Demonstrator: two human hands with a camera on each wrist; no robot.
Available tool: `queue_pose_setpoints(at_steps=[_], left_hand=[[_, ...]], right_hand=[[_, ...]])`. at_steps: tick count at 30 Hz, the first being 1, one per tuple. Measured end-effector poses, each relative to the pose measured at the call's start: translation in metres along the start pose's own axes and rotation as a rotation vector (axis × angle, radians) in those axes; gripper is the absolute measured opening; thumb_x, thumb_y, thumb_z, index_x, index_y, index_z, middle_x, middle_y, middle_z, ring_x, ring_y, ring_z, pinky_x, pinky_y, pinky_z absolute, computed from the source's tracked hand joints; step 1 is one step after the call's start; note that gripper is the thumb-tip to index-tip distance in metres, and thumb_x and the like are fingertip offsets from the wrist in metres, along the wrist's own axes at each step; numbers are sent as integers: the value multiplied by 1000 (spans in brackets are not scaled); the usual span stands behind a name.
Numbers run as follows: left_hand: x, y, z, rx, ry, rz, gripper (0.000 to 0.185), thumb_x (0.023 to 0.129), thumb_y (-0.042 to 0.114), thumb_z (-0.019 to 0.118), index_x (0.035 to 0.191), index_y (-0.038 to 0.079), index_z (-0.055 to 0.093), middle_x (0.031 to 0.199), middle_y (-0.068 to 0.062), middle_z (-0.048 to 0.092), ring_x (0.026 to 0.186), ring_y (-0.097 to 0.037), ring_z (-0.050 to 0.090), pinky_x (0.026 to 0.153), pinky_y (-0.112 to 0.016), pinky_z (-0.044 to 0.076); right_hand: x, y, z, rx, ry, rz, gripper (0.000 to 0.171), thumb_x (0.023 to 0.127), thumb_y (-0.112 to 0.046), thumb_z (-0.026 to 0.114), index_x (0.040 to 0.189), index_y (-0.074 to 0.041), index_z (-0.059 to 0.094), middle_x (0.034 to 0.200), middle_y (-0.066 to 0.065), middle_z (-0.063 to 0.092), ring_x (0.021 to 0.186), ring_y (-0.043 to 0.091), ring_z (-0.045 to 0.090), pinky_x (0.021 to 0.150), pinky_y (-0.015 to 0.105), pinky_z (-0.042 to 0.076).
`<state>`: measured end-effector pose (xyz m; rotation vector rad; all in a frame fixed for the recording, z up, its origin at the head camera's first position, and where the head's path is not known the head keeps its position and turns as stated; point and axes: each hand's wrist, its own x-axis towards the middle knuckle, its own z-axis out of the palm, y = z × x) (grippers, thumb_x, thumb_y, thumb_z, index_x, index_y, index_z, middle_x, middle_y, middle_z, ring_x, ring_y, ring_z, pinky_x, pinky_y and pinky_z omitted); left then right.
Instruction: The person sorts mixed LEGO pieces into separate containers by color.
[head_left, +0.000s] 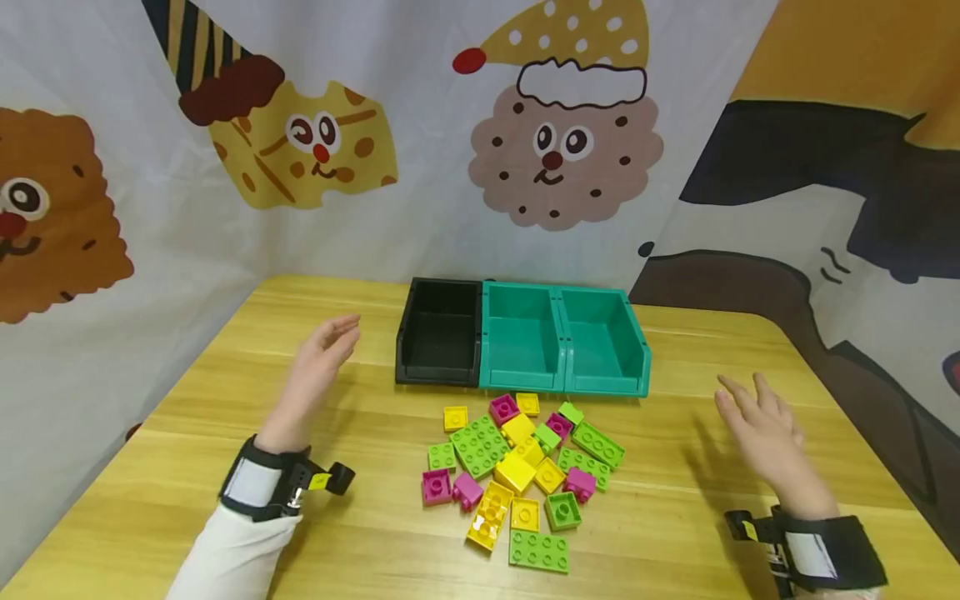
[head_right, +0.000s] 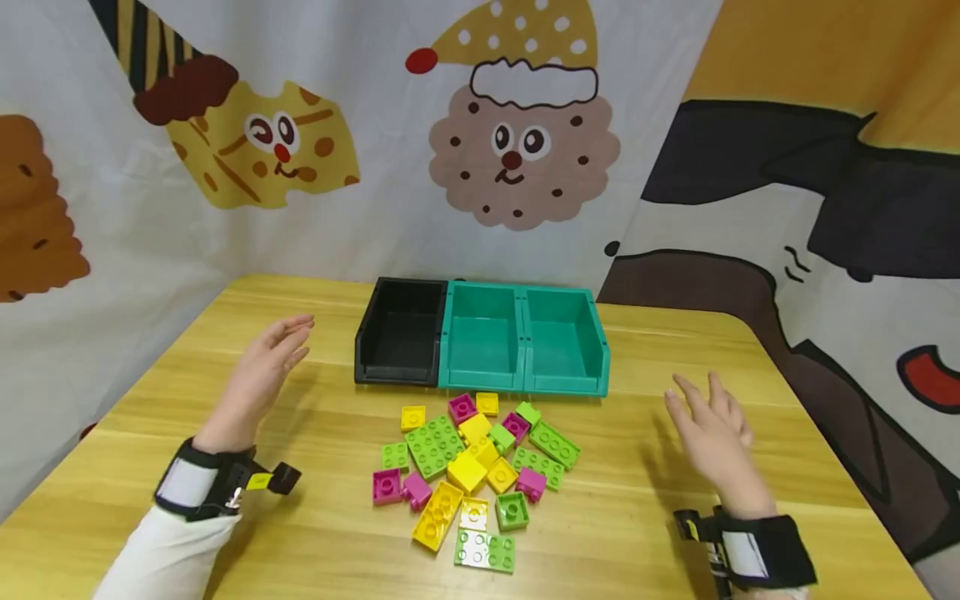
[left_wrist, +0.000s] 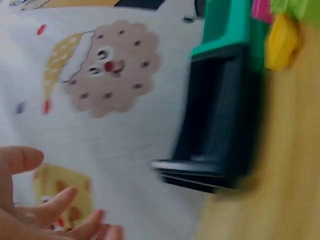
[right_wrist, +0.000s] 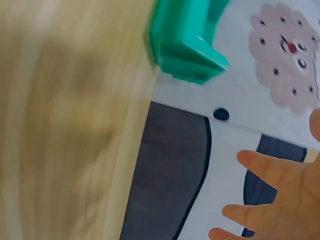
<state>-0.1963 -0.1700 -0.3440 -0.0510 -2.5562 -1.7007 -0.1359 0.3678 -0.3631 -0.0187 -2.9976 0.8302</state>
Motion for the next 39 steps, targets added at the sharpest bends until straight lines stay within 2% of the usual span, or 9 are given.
queue_pose_setpoints(at_steps=[3, 7, 11, 14, 17, 21, 27, 35, 39], left_hand=[[10, -12, 18, -236, 14, -60, 49, 99, 22, 48, 141, -2, 35, 144, -21, 35, 135, -32, 32, 111, -45, 29], [18, -33, 36, -424, -53, -140, 49, 101, 13, 42, 142, -6, 27, 147, -25, 27, 136, -34, 29, 113, -43, 28], [22, -47, 47, -531, -99, -190, 48, 101, 9, 39, 143, -7, 24, 149, -25, 24, 135, -32, 29, 113, -43, 26], [23, -53, 51, -589, -90, -200, 48, 100, 7, 41, 143, -6, 25, 146, -21, 28, 127, -21, 37, 113, -40, 28], [24, -56, 53, -603, -85, -204, 48, 99, 8, 43, 143, -5, 27, 137, -12, 39, 112, -7, 46, 106, -31, 36], [25, -60, 56, -602, -88, -195, 48, 98, 5, 46, 142, -3, 29, 120, -3, 47, 94, 1, 52, 87, -19, 44], [24, -62, 64, -546, -67, -168, 47, 95, 3, 52, 139, -5, 35, 121, -9, 49, 95, -2, 52, 81, -17, 45], [25, -66, 69, -475, -3, -166, 40, 92, -2, 53, 131, -9, 43, 104, 1, 53, 93, -2, 49, 79, -13, 44], [25, -68, 70, -432, -10, -153, 38, 92, -3, 53, 129, -9, 45, 102, 1, 53, 92, -3, 49, 78, -13, 45]], right_hand=[[2, -11, 7, 11, 0, -8, 62, 103, -42, 23, 143, 5, 29, 148, 39, 3, 127, 67, 5, 91, 79, 7], [4, -25, 16, 120, -78, -5, 64, 102, -45, 31, 140, 7, 34, 145, 37, 24, 129, 58, 23, 97, 70, 24], [2, -35, 27, 240, -163, 28, 67, 100, -50, 32, 142, 3, 34, 145, 30, 33, 129, 49, 33, 98, 63, 33], [2, -39, 35, 242, -167, 37, 66, 99, -50, 35, 140, 1, 38, 141, 27, 40, 126, 44, 41, 97, 58, 38], [4, -43, 44, 241, -169, 38, 62, 99, -46, 40, 138, 3, 42, 135, 27, 48, 120, 40, 49, 95, 51, 43], [6, -48, 55, 222, -191, 24, 59, 98, -41, 46, 137, 3, 43, 131, 25, 53, 113, 35, 56, 90, 43, 48], [7, -55, 70, 194, -204, -28, 58, 93, -40, 57, 134, 0, 47, 132, 23, 52, 116, 40, 53, 90, 48, 48], [8, -58, 88, 264, -173, -48, 62, 88, -33, 66, 136, -2, 43, 130, 22, 52, 105, 30, 57, 78, 33, 50], [7, -60, 95, 252, -159, -59, 63, 86, -33, 69, 135, -2, 45, 130, 21, 53, 104, 29, 56, 80, 35, 49]])
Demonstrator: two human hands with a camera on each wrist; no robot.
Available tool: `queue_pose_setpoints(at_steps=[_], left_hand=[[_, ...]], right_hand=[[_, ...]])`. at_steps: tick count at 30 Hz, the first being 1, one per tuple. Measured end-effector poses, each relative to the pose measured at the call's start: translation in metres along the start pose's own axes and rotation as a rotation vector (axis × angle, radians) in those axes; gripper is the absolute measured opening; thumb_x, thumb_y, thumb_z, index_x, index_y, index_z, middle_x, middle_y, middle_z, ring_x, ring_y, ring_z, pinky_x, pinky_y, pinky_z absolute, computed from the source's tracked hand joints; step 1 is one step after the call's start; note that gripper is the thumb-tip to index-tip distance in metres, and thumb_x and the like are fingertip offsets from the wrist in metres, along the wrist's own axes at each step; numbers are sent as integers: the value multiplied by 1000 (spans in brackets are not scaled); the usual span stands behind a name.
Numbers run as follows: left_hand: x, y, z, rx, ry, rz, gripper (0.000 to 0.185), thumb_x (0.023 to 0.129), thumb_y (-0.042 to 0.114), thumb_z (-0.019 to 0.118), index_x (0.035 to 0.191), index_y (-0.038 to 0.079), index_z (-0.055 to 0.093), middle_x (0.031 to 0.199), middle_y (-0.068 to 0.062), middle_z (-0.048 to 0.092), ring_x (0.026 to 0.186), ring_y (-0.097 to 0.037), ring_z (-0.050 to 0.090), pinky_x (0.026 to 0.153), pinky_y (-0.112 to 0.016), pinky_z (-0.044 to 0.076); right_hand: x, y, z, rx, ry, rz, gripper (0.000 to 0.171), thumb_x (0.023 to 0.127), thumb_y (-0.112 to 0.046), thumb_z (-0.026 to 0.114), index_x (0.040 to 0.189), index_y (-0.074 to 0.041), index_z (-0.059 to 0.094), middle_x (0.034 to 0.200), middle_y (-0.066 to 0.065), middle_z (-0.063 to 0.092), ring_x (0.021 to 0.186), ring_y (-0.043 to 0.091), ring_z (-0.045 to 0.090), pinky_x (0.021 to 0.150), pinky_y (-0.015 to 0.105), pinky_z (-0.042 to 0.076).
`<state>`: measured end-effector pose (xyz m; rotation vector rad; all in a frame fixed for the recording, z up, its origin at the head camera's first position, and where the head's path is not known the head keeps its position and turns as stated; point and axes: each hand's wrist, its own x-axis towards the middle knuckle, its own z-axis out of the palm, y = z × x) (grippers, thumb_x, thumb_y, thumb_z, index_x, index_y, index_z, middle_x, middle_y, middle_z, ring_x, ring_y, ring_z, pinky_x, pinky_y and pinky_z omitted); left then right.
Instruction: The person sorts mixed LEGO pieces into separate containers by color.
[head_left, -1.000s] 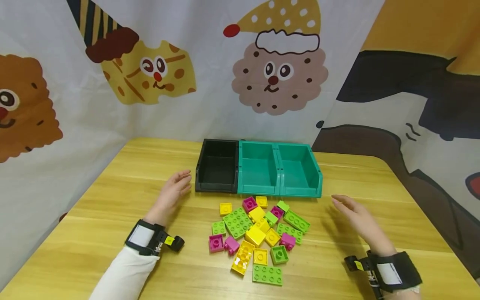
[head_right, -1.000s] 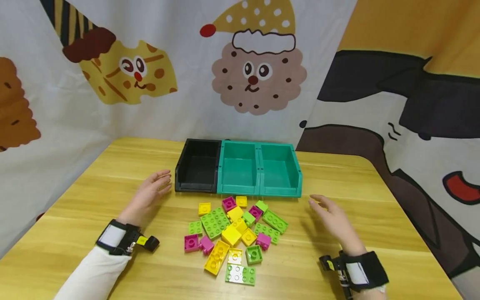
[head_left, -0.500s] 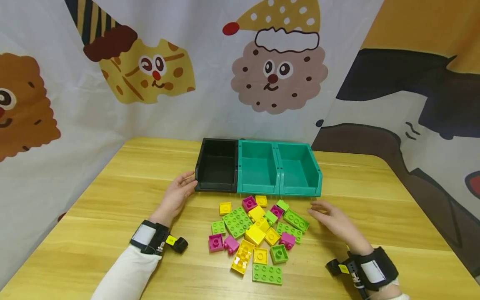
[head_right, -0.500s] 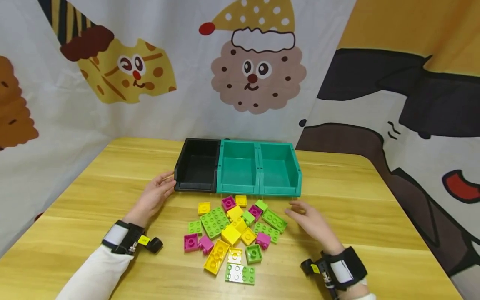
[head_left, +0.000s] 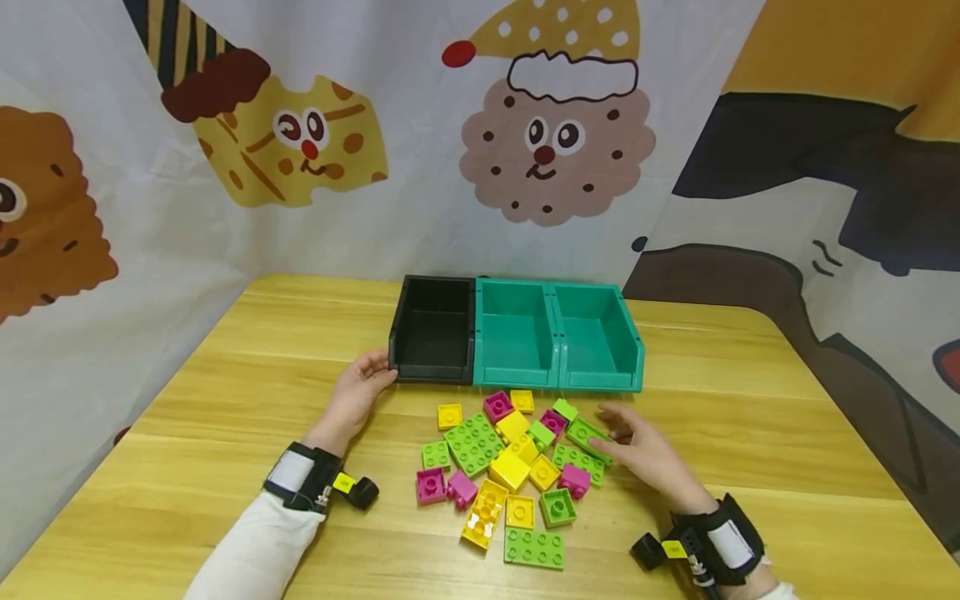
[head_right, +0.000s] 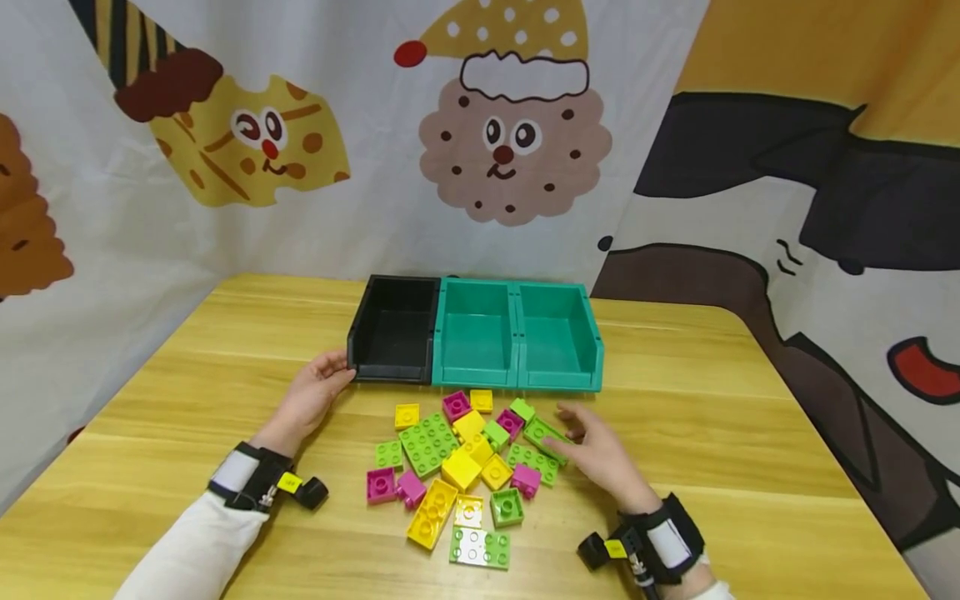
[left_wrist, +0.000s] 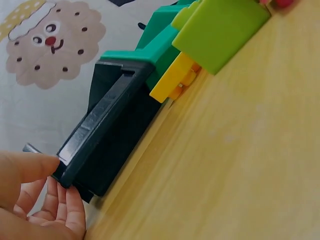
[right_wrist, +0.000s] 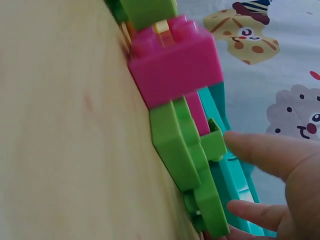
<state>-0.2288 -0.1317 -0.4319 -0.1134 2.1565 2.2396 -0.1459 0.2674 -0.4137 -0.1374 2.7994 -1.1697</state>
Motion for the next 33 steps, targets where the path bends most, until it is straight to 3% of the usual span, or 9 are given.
queue_pose_setpoints(at_steps=[4, 9, 21, 33], left_hand=[[0, -1, -1, 56, -15, 1, 36, 93, 0, 53, 128, -9, 45, 102, -1, 51, 94, -8, 47, 77, -14, 45], [-1, -1, -3, 104, -17, -6, 35, 94, 2, 53, 127, -8, 45, 105, -4, 50, 95, -10, 46, 77, -13, 44], [1, -3, -2, 100, -11, 1, 33, 94, 1, 54, 124, -8, 47, 100, -1, 51, 92, -7, 47, 76, -13, 44], [1, -5, -3, 101, -12, 1, 31, 93, 1, 55, 123, -8, 47, 98, -1, 51, 91, -7, 48, 75, -13, 45]], right_hand=[[0, 1, 6, -54, 32, -37, 54, 85, -35, 70, 126, -2, 56, 125, 17, 56, 105, 30, 56, 85, 43, 49], [1, 2, 12, -103, 80, -29, 41, 82, -30, 73, 111, -3, 67, 108, 10, 61, 89, 19, 54, 74, 32, 45], [1, 2, 14, -128, 95, 29, 40, 81, -30, 74, 111, -3, 67, 103, 9, 64, 83, 17, 52, 70, 29, 42], [0, 2, 15, -105, 169, -5, 35, 76, -25, 79, 102, -3, 71, 91, 7, 66, 76, 13, 52, 63, 23, 42]])
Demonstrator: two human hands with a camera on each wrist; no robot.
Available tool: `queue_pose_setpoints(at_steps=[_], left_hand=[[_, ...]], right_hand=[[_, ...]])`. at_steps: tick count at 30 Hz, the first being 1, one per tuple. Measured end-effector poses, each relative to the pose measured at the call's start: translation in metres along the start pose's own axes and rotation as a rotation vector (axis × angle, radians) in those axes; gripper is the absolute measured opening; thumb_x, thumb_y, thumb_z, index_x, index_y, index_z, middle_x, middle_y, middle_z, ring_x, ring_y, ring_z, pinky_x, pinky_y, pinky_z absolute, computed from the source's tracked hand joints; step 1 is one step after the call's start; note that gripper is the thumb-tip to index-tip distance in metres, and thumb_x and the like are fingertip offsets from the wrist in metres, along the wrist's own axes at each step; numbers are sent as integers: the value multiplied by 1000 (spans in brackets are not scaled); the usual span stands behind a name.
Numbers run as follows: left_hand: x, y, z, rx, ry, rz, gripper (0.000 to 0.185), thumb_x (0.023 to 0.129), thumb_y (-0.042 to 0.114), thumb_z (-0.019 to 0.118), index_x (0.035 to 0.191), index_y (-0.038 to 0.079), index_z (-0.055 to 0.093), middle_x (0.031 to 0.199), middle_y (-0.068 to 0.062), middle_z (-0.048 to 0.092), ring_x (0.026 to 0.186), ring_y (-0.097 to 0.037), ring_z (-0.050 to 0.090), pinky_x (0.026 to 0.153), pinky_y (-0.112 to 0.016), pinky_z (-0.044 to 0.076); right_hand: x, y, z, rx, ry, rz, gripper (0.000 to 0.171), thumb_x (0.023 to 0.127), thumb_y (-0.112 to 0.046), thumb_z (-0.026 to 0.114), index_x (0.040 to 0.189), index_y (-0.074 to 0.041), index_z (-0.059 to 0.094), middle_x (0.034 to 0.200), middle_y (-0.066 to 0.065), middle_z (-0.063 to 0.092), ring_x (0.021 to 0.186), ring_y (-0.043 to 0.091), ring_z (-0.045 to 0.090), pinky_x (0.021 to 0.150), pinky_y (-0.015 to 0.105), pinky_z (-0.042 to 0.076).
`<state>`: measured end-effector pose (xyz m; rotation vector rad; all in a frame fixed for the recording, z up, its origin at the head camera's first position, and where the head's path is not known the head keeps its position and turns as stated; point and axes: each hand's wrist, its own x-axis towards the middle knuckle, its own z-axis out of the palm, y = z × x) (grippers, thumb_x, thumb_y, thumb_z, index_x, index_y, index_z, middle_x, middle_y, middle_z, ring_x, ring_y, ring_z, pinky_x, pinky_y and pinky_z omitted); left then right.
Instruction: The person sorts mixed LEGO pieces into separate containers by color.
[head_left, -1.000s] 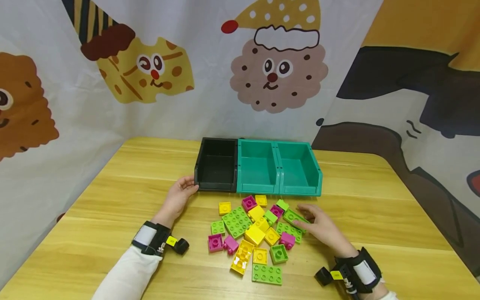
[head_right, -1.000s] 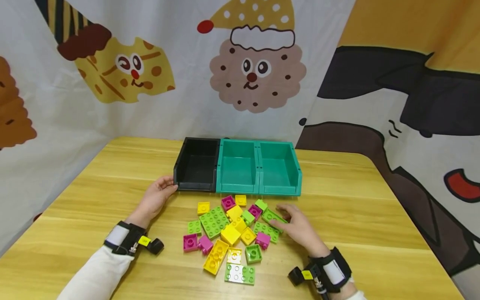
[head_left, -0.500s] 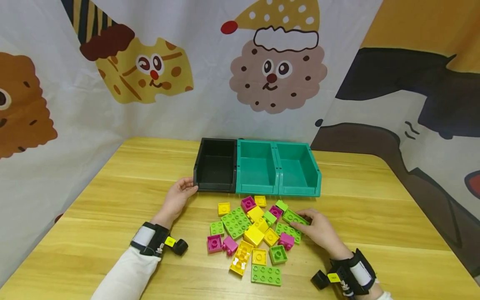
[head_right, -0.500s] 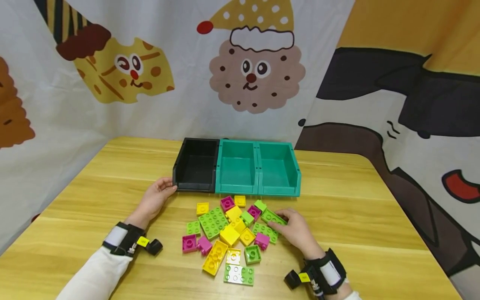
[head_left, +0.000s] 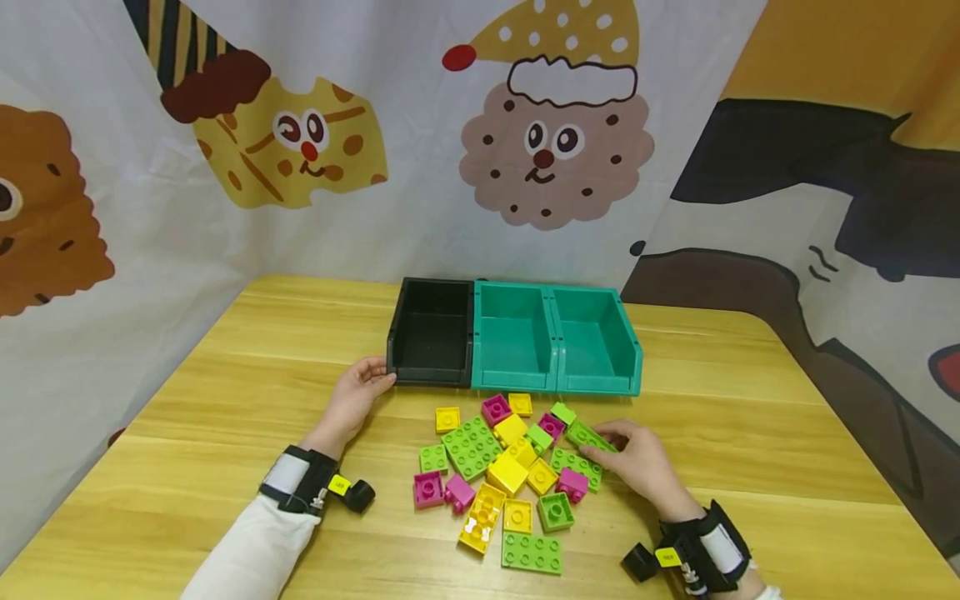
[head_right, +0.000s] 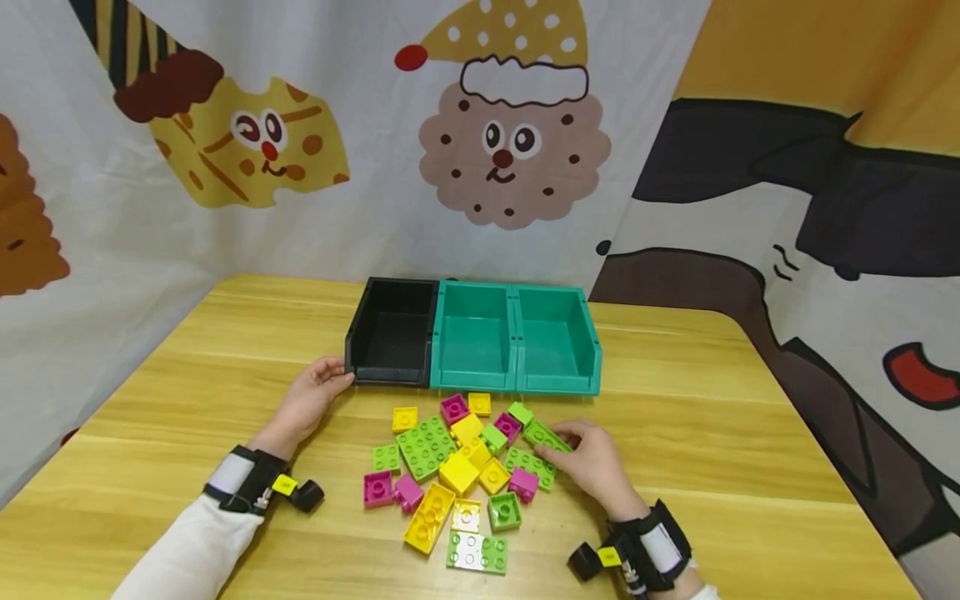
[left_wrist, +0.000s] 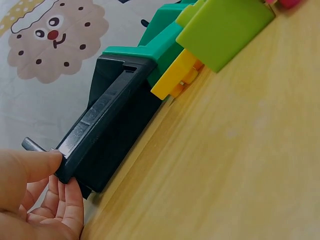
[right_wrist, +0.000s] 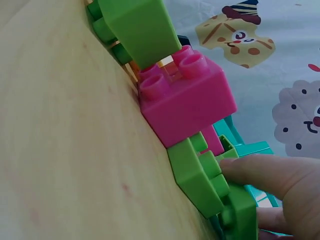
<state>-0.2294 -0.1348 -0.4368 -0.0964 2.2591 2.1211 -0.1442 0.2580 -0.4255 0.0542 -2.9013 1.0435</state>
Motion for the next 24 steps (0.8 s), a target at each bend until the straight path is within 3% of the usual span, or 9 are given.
queue_pose_setpoints(at_steps=[16, 24], left_hand=[[-3, 3, -3, 18, 18, 9, 30, 93, 5, 57, 120, -6, 49, 103, -5, 53, 94, -11, 47, 75, -13, 44], [-3, 2, 0, 27, 15, 12, 26, 93, 5, 58, 115, -6, 51, 99, -3, 53, 91, -10, 48, 75, -15, 44]], right_hand=[[0, -14, -14, 82, 96, -72, 34, 81, -22, 75, 103, 2, 70, 88, 9, 66, 72, 8, 53, 62, 21, 46], [7, -17, -35, 90, 135, -18, 36, 82, -24, 74, 105, 3, 69, 88, 11, 67, 70, 1, 53, 60, 20, 45]])
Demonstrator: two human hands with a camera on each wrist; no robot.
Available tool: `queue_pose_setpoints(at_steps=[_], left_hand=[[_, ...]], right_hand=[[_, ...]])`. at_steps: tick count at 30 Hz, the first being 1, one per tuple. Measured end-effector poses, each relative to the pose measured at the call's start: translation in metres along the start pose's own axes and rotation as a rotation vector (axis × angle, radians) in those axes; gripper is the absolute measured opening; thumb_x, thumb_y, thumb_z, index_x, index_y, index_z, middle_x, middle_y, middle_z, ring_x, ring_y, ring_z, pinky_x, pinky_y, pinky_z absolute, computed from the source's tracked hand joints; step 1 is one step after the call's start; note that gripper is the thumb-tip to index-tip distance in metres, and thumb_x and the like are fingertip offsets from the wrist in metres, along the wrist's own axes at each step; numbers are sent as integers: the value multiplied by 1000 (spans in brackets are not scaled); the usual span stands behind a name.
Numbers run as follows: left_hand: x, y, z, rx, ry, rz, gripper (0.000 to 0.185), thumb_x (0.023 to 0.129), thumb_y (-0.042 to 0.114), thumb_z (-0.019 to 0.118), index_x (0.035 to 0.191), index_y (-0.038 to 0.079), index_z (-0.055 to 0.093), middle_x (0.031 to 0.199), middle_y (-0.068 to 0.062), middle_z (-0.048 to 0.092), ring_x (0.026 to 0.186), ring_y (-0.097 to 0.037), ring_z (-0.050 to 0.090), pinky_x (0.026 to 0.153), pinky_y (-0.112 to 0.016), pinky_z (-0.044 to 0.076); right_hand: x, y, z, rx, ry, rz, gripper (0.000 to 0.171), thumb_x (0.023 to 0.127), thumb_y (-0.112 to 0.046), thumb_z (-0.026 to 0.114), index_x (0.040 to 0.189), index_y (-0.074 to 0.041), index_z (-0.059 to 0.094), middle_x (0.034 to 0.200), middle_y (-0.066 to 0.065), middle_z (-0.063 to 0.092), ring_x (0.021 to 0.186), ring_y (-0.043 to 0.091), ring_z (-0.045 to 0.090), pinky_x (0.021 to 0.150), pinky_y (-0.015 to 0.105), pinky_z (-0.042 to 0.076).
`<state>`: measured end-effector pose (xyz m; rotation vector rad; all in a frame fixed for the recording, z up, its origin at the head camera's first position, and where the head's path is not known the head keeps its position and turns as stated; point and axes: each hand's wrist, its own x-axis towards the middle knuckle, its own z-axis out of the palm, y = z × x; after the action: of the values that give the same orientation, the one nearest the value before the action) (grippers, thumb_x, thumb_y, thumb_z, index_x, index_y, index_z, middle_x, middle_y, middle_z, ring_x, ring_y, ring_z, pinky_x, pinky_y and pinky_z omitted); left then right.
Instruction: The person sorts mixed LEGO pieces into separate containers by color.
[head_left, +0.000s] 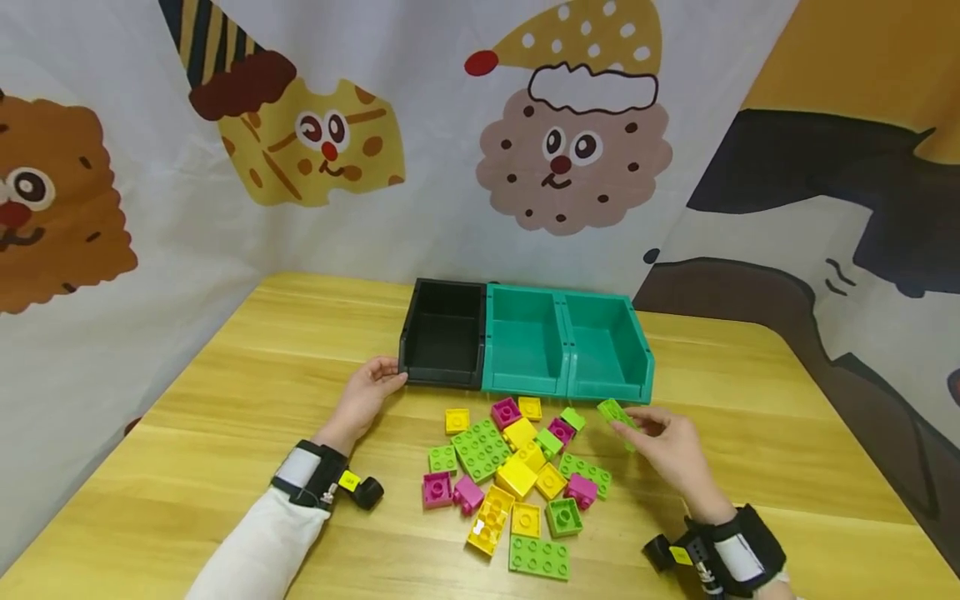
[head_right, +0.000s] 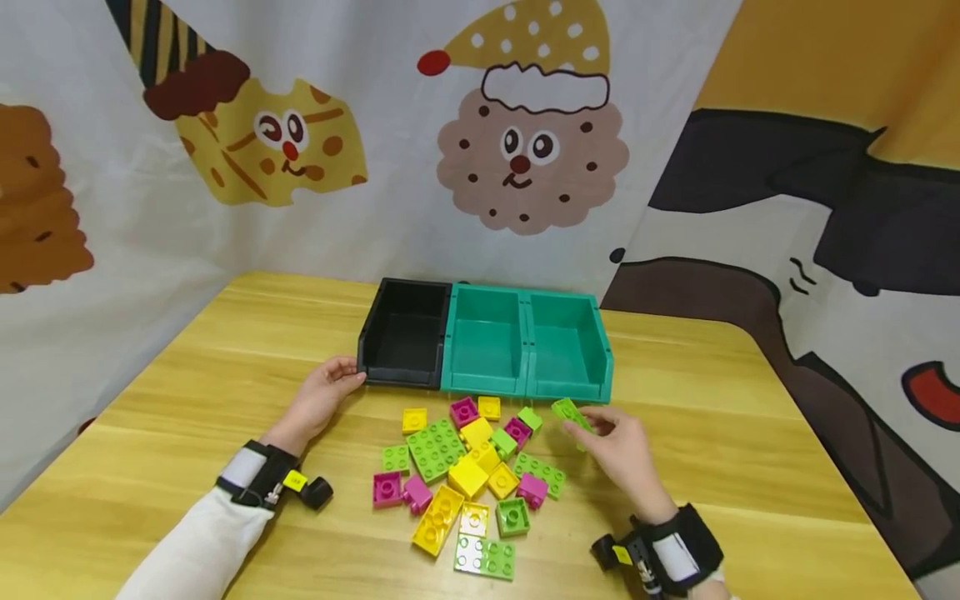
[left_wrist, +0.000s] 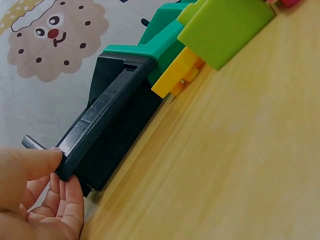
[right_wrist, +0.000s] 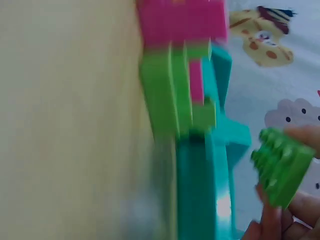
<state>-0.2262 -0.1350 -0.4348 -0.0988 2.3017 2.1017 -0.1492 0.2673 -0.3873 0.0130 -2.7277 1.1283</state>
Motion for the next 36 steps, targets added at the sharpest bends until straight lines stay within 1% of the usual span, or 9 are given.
queue_pose_setpoints(at_steps=[4, 7, 14, 16, 19, 22, 26, 29, 36], left_hand=[[2, -1, 2, -1, 8, 10, 24, 92, 4, 58, 113, -6, 52, 96, -2, 53, 90, -10, 48, 74, -14, 43], [4, 0, 3, -6, 11, 19, 22, 92, 3, 58, 111, -6, 52, 94, -1, 53, 89, -9, 48, 73, -15, 43], [5, 5, -1, -24, 17, 17, 22, 92, 2, 58, 111, -6, 51, 92, 2, 52, 88, -8, 48, 74, -15, 44], [4, 6, -1, -12, 20, 6, 22, 92, 3, 58, 111, -5, 52, 92, 2, 52, 88, -9, 48, 74, -16, 44], [3, 5, 1, 5, 24, -1, 22, 92, 4, 59, 111, -5, 52, 94, 0, 52, 89, -10, 48, 74, -16, 43], [3, 3, 2, 10, 20, -1, 22, 92, 4, 58, 111, -5, 52, 95, -1, 52, 90, -10, 48, 74, -15, 43], [3, 2, 2, 10, 9, 7, 22, 92, 4, 58, 111, -5, 52, 95, 0, 53, 90, -9, 48, 74, -15, 43], [2, 3, 1, 14, 8, 10, 22, 92, 5, 58, 111, -5, 52, 95, 1, 53, 89, -8, 48, 74, -14, 43], [-1, 1, 1, 17, 4, -13, 24, 93, 6, 58, 113, -4, 51, 97, -1, 51, 92, -11, 47, 75, -15, 43]], right_hand=[[13, -5, -15, 12, 32, 14, 41, 84, -28, 72, 108, 4, 67, 91, 14, 66, 70, 1, 52, 59, 21, 45], [24, -10, -23, 1, 77, -15, 41, 84, -29, 72, 109, 4, 67, 94, 16, 66, 72, 4, 52, 60, 20, 45], [54, -19, -18, -41, 126, -121, 45, 85, -30, 70, 114, 4, 65, 105, 23, 64, 90, 26, 56, 61, 18, 42], [61, -21, -15, -69, 144, -149, 43, 86, -27, 70, 114, 5, 65, 104, 24, 64, 91, 31, 58, 63, 23, 44], [69, -23, -10, -131, 155, -172, 41, 87, -23, 69, 115, 6, 63, 105, 26, 64, 93, 36, 59, 71, 37, 48], [76, -24, -4, -179, 118, -185, 40, 88, -21, 67, 116, 8, 62, 107, 28, 62, 96, 39, 59, 81, 49, 47], [82, -26, 4, -214, 25, -156, 41, 91, -19, 63, 119, 10, 59, 113, 29, 61, 101, 41, 58, 86, 52, 47], [86, -26, 9, -233, -16, -142, 39, 92, -16, 62, 121, 10, 57, 113, 30, 61, 100, 41, 58, 85, 51, 48], [95, -19, 20, -259, -72, -102, 38, 88, -12, 63, 119, 10, 56, 105, 30, 62, 90, 38, 61, 75, 48, 50]])
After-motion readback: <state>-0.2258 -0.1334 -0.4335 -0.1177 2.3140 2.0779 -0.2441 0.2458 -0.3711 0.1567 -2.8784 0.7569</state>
